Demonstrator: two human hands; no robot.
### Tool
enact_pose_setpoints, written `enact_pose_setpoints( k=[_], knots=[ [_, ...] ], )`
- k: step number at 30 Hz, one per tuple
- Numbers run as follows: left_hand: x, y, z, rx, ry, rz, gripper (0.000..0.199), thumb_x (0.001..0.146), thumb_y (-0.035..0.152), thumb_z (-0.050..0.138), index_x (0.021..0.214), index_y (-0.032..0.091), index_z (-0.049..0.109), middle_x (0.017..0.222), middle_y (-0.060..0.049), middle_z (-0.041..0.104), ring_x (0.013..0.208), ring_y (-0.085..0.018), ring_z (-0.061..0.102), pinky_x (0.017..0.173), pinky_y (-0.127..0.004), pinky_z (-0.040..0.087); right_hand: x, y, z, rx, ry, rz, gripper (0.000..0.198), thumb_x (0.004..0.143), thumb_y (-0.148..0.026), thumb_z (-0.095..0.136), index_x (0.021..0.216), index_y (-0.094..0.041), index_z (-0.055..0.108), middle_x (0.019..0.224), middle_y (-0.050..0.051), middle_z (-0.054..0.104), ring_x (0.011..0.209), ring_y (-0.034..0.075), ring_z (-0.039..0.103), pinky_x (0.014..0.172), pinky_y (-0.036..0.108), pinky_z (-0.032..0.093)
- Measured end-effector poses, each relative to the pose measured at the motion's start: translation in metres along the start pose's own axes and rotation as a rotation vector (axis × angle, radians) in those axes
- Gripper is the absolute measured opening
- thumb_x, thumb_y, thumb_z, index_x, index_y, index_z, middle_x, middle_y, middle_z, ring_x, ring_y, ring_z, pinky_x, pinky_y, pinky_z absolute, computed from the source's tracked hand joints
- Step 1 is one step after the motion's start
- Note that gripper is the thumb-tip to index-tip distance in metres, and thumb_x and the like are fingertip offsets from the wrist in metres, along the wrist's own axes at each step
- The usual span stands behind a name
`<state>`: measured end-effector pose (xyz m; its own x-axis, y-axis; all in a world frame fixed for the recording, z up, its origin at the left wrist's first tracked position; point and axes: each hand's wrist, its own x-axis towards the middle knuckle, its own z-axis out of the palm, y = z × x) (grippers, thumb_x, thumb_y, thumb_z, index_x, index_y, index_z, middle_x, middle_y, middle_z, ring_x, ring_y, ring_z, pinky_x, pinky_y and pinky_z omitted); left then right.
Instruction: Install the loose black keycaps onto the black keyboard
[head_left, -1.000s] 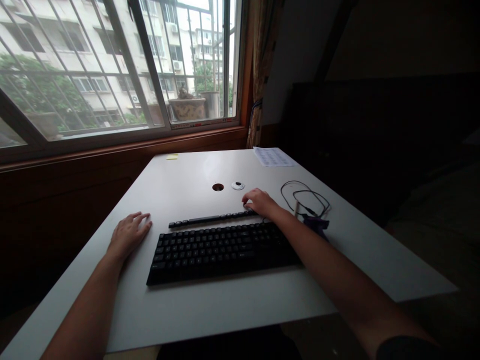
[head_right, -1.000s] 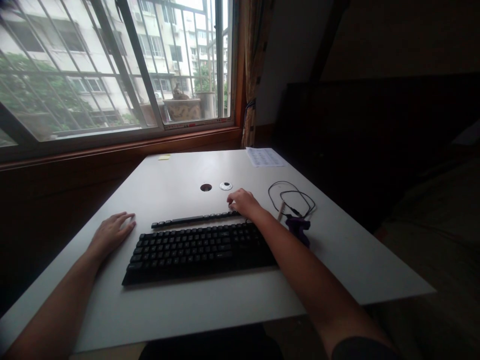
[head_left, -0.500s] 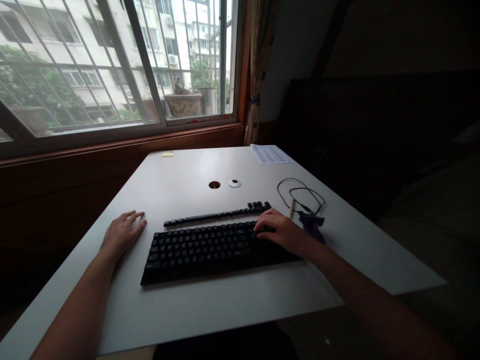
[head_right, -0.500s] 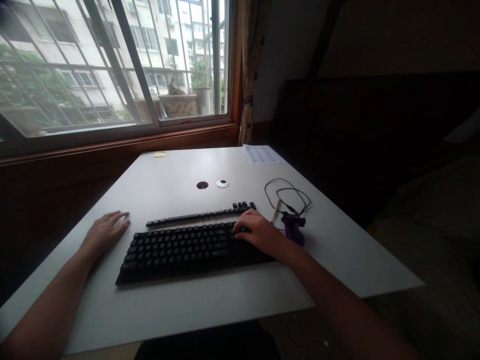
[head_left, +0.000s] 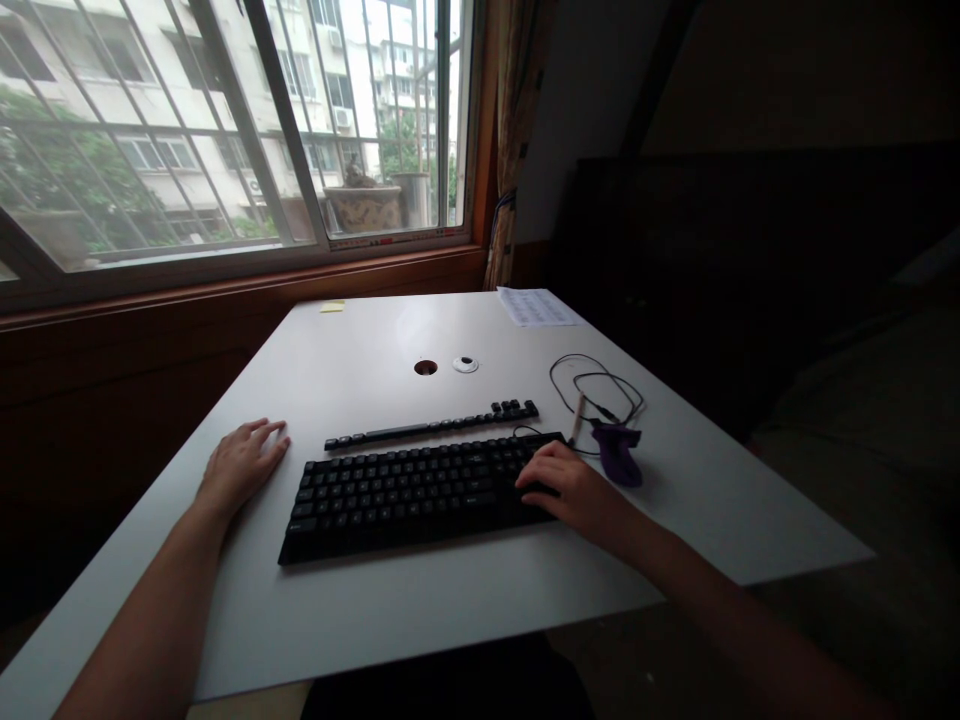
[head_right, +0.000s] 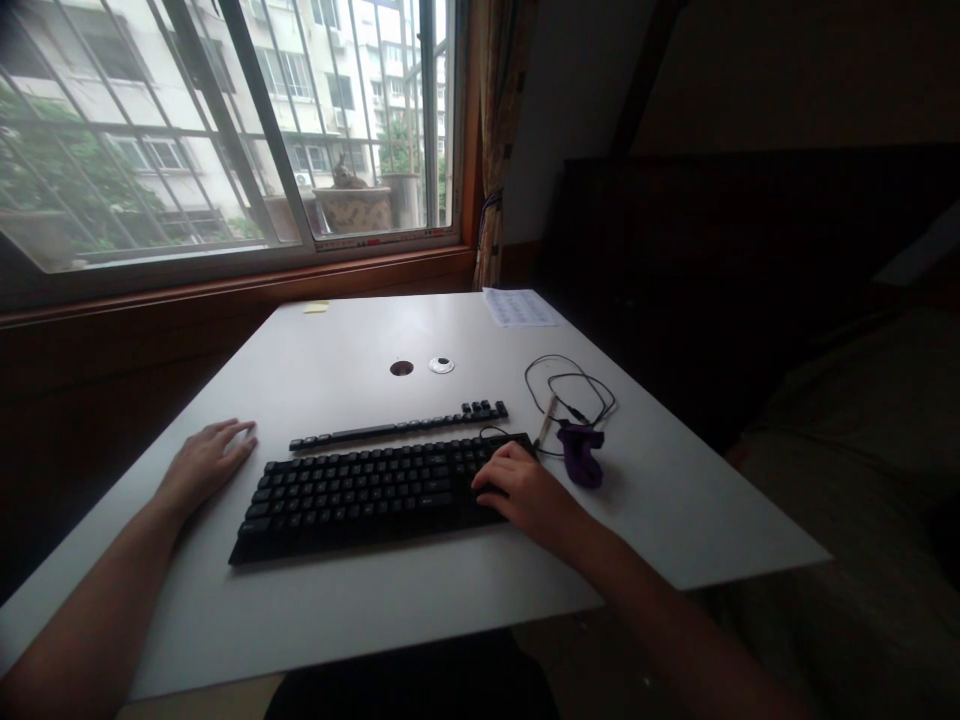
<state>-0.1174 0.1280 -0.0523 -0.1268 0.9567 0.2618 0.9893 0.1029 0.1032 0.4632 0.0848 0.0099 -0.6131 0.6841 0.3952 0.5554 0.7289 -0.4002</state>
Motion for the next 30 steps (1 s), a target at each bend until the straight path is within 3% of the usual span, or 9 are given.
enact_pose_setpoints(
  k=[9,14,21,26,30],
  knots=[
    [0.0,-0.003,0.003,-0.001,0.023,0.021,0.067,0.097,0.061,0.035,0.141,0.021,0.066,0.148,-0.014,0.06,0.137,-0.034,0.056,0.119,-0.051,0.04,-0.009,-0.012,0.011,-0.173,0.094,-0.098,0.017,0.099,-0.018,0.064,0.096,-0.027,0.078,0.098,0.004,0.079,0.094,0.023,0.067,0.092,0.045,0.06],
    [-0.001,0.0,0.001,-0.004,0.022,0.008,0.068,0.097,0.063,0.034,0.14,0.022,0.067,0.148,-0.014,0.06,0.137,-0.035,0.056,0.118,-0.051,0.041,-0.031,-0.02,0.023,-0.208,0.176,-0.03,0.029,0.101,-0.02,0.061,0.126,-0.03,0.072,0.119,0.006,0.077,0.104,0.026,0.069,0.101,0.053,0.059],
    [0.0,-0.001,0.001,0.004,0.004,0.008,0.069,0.097,0.064,0.032,0.142,0.023,0.065,0.15,-0.013,0.059,0.139,-0.034,0.054,0.12,-0.05,0.039,-0.05,-0.023,0.03,-0.252,0.215,-0.012,0.062,0.102,-0.019,0.058,0.16,-0.031,0.041,0.149,0.007,0.063,0.127,0.028,0.063,0.108,0.054,0.056],
    [0.0,-0.002,0.001,0.008,-0.01,0.009,0.071,0.097,0.063,0.031,0.143,0.021,0.065,0.15,-0.015,0.058,0.139,-0.035,0.054,0.12,-0.05,0.039,-0.053,-0.023,0.03,-0.28,0.16,-0.038,0.061,0.103,-0.017,0.056,0.16,-0.03,0.039,0.143,0.007,0.067,0.13,0.026,0.064,0.113,0.055,0.052],
    [0.0,-0.001,0.001,0.01,-0.003,0.012,0.071,0.097,0.064,0.031,0.143,0.021,0.065,0.151,-0.015,0.058,0.139,-0.034,0.054,0.12,-0.05,0.039,-0.053,-0.026,0.03,-0.331,0.141,-0.018,0.059,0.102,-0.014,0.054,0.157,-0.032,0.043,0.14,0.004,0.07,0.131,0.026,0.064,0.123,0.061,0.039]
  ],
)
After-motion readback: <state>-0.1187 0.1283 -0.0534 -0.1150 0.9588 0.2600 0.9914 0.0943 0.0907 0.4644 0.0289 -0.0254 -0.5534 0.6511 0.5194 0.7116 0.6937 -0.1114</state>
